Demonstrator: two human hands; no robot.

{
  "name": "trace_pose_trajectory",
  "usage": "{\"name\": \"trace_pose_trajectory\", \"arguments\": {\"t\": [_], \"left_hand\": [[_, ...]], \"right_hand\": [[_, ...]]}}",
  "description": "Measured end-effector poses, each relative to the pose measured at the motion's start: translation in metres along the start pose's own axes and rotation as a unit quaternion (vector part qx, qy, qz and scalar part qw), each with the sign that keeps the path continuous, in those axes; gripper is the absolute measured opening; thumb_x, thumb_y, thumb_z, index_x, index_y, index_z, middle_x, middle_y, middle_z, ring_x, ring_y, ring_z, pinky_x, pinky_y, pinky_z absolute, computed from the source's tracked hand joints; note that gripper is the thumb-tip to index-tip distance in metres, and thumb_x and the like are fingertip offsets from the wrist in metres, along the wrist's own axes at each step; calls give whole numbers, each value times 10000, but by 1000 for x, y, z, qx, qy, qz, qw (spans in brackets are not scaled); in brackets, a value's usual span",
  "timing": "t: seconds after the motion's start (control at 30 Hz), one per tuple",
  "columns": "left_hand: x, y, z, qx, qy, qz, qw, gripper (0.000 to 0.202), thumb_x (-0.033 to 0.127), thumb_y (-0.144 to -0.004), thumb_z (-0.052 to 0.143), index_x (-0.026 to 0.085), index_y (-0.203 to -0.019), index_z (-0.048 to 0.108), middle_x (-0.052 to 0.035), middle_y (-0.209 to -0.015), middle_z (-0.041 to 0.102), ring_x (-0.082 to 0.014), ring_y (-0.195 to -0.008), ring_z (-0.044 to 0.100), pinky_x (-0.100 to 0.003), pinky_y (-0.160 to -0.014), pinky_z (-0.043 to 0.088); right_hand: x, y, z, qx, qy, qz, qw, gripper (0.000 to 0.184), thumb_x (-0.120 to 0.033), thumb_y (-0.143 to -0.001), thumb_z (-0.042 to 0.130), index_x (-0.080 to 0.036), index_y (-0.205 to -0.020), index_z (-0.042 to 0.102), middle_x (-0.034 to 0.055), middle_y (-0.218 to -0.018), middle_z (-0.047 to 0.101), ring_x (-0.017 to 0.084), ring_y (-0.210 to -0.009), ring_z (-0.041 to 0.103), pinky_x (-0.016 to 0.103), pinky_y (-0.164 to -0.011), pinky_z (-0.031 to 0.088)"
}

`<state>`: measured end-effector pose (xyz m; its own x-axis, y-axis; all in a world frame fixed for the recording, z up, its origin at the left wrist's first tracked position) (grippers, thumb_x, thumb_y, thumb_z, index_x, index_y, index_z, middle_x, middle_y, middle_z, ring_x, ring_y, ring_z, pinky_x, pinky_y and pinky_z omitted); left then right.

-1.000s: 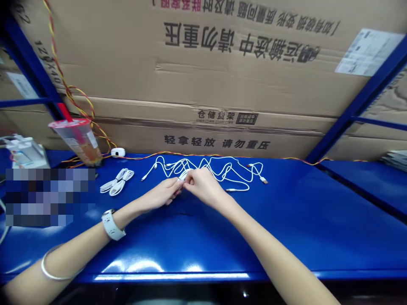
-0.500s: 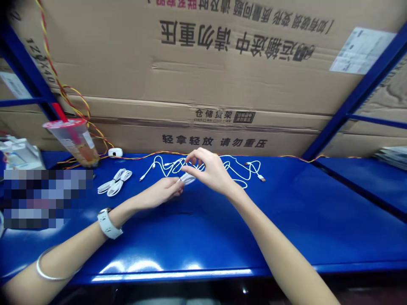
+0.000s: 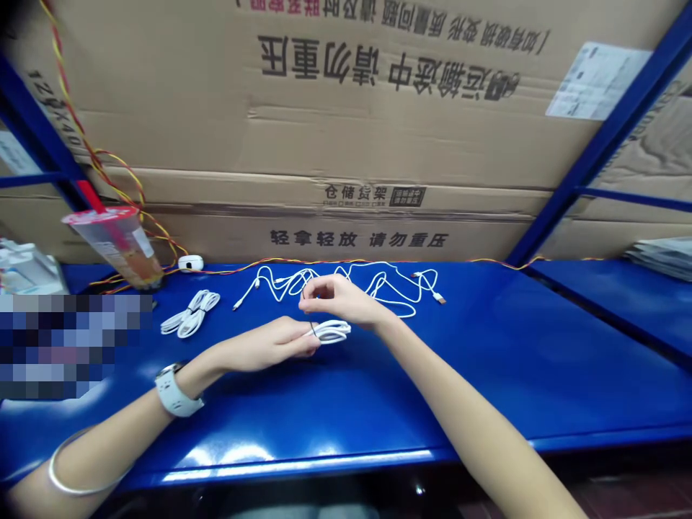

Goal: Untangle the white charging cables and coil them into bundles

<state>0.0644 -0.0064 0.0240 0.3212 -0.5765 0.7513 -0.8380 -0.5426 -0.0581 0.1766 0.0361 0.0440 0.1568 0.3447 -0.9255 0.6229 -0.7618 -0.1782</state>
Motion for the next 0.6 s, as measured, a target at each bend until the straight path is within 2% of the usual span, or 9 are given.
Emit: {"name": "trace_pose_trajectory", "arguments": {"t": [0.1,0.17,0.23,0.33,0.4,0.47,0.6], "left_hand": [[-4,0,-7,54,38,-1,998,371,432,-934,354,170,-730,520,3,-681,501,-120,-624,424,-260,-608,339],[-7,0,-14,102,105,-1,989,337,432,-925,392,171,-753,518,1,-693,488,-114,-623,404,-251,-589,332],[-11,1,-21,151,206,2,967,314,434,-915,423,167,-771,507,12,-668,438,-96,-583,353,-236,-543,299],[-15,2,-29,200,353,-2,914,301,422,-909,442,159,-768,475,43,-621,320,-66,-519,234,-206,-474,193],[-17,2,-30,202,413,-14,888,287,405,-903,459,154,-762,463,52,-617,280,-54,-504,188,-190,-458,144],[-19,2,-30,195,444,-28,874,281,401,-895,478,152,-765,461,56,-617,272,-44,-494,171,-177,-451,126],[-23,2,-28,182,452,-40,873,290,402,-897,482,147,-761,454,59,-617,270,-34,-489,168,-172,-451,122]], "right_hand": [[12,-3,-2,30,-48,24,998,260,-384,-742,691,-155,-707,572,-16,-684,557,103,-624,490,246,-604,379],[17,-5,-7,63,-66,25,995,279,-398,-730,693,-158,-687,558,-20,-651,543,100,-590,473,241,-573,360],[18,-6,-10,95,-64,4,993,281,-407,-728,689,-157,-696,565,-9,-665,556,107,-608,480,244,-591,372],[10,-5,-11,125,-26,-42,991,285,-422,-768,654,-158,-709,564,11,-699,583,122,-657,506,257,-645,402],[2,-3,-10,141,38,-63,987,280,-405,-795,634,-161,-686,552,15,-688,589,125,-652,513,255,-640,403],[-6,0,-8,147,141,-80,976,244,-358,-835,596,-160,-694,568,14,-674,598,123,-629,511,246,-618,387],[-15,4,0,112,332,-116,929,179,-220,-907,475,-161,-865,638,24,-716,648,119,-608,532,232,-620,356]]}}
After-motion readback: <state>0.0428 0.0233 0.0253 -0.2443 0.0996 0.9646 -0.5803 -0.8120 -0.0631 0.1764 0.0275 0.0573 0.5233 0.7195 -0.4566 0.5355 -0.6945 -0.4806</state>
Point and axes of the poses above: each hand's wrist, its own y-axis away from the middle knuckle, its own z-axis out of the palm, x = y × z, the point moved 5 cm from there along -y, towards the middle knuckle
